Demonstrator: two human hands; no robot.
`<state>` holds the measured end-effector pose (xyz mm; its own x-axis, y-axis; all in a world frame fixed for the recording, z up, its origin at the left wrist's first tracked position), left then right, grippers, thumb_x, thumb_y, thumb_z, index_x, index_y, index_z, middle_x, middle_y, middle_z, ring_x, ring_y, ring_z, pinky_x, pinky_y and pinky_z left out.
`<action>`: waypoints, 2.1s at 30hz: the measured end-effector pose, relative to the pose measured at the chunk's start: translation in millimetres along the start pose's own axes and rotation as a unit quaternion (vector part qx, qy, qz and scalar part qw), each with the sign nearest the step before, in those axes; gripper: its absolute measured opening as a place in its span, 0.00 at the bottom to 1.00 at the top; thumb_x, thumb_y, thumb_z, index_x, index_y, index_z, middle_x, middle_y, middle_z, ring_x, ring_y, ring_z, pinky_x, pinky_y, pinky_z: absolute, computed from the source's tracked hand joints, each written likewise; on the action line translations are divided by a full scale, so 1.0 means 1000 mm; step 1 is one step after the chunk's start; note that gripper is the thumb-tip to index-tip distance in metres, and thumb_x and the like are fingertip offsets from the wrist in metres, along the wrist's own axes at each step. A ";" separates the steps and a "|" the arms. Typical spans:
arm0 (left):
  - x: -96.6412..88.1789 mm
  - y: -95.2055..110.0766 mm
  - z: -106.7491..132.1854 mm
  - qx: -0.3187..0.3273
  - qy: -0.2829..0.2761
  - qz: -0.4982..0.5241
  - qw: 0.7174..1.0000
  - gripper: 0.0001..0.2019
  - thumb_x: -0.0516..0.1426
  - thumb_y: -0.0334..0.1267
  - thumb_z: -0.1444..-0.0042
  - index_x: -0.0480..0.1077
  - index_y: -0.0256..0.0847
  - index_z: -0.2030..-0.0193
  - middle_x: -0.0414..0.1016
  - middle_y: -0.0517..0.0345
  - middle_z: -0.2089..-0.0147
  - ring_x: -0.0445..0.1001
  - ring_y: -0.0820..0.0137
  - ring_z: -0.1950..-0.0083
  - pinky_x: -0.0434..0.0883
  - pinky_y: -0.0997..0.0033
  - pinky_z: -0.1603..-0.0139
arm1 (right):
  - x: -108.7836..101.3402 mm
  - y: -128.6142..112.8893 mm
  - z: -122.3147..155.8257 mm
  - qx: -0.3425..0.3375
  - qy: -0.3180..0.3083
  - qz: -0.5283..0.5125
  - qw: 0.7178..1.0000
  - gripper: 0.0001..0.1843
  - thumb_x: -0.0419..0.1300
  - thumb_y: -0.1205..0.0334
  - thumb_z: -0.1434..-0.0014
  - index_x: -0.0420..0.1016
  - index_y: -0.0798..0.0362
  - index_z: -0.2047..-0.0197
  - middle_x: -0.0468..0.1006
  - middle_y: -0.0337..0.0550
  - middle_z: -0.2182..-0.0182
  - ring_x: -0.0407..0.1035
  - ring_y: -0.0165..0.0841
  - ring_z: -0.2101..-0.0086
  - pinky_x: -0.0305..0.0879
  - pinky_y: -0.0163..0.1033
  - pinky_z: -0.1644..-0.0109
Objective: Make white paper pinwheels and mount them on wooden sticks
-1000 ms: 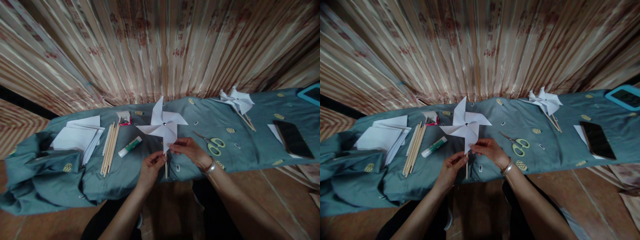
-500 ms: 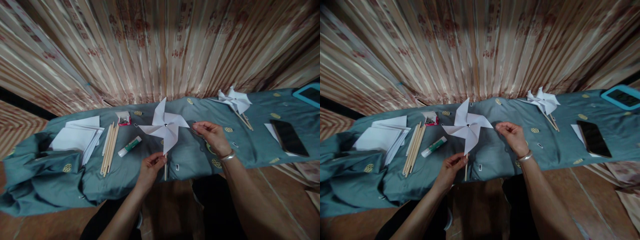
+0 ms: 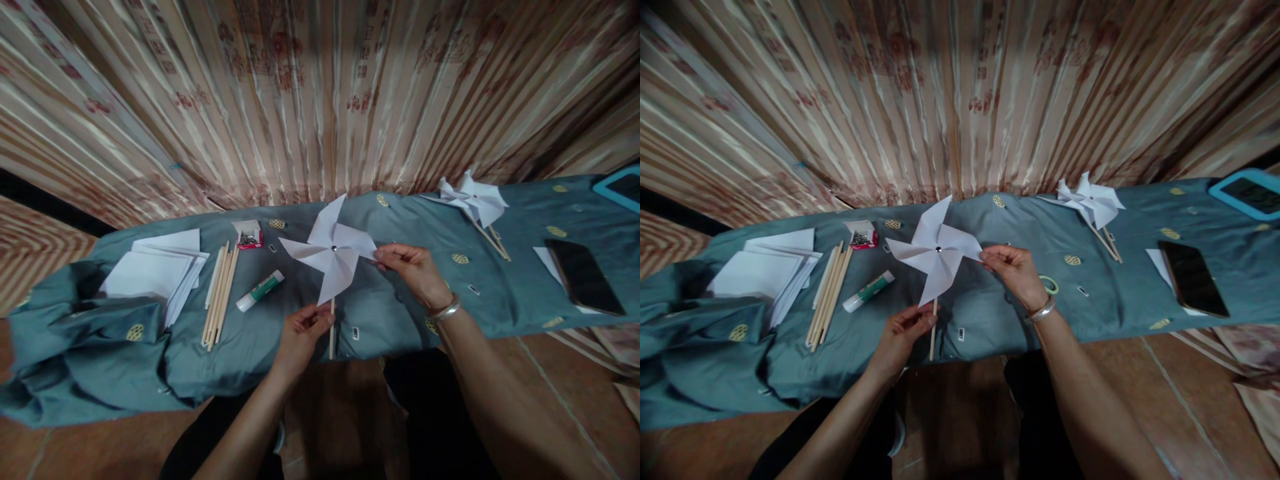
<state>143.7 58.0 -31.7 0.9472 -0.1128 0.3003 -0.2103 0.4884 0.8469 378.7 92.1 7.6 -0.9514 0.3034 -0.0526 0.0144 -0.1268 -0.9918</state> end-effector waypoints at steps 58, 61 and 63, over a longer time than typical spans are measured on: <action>-0.003 -0.001 -0.004 0.020 0.020 0.001 1.000 0.17 0.72 0.44 0.67 0.81 0.39 0.69 0.77 0.59 0.73 0.66 0.76 0.73 0.64 0.75 0.71 | 0.022 -0.014 0.024 0.003 -0.112 0.042 0.993 0.22 0.69 0.40 0.54 0.76 0.52 0.80 0.75 0.38 0.81 0.59 0.26 0.79 0.56 0.34 0.75; -0.001 -0.003 -0.002 0.005 0.005 -0.003 1.000 0.18 0.72 0.44 0.69 0.81 0.39 0.69 0.77 0.58 0.73 0.66 0.76 0.73 0.64 0.76 0.71 | -0.013 -0.018 0.014 -0.040 0.034 0.020 0.998 0.18 0.72 0.44 0.57 0.79 0.50 0.75 0.77 0.38 0.77 0.63 0.27 0.76 0.61 0.35 0.71; 0.000 -0.004 -0.002 -0.005 -0.007 -0.008 1.000 0.18 0.72 0.44 0.69 0.81 0.38 0.70 0.77 0.58 0.74 0.67 0.76 0.73 0.65 0.76 0.70 | -0.022 -0.014 0.009 -0.048 0.074 0.019 0.996 0.18 0.74 0.45 0.60 0.80 0.48 0.71 0.78 0.38 0.74 0.66 0.28 0.73 0.64 0.36 0.67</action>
<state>145.4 57.6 -35.4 0.9472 -0.1326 0.2920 -0.1922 0.4942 0.8478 396.8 78.2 24.0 -0.8944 0.4361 -0.0996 0.0854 -0.0522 -0.9950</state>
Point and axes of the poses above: each hand's wrist, its own z-axis away from the middle knuckle, its own x-axis out of the palm, y = z × x, the point moved 7 cm from there along -z, towards the middle knuckle
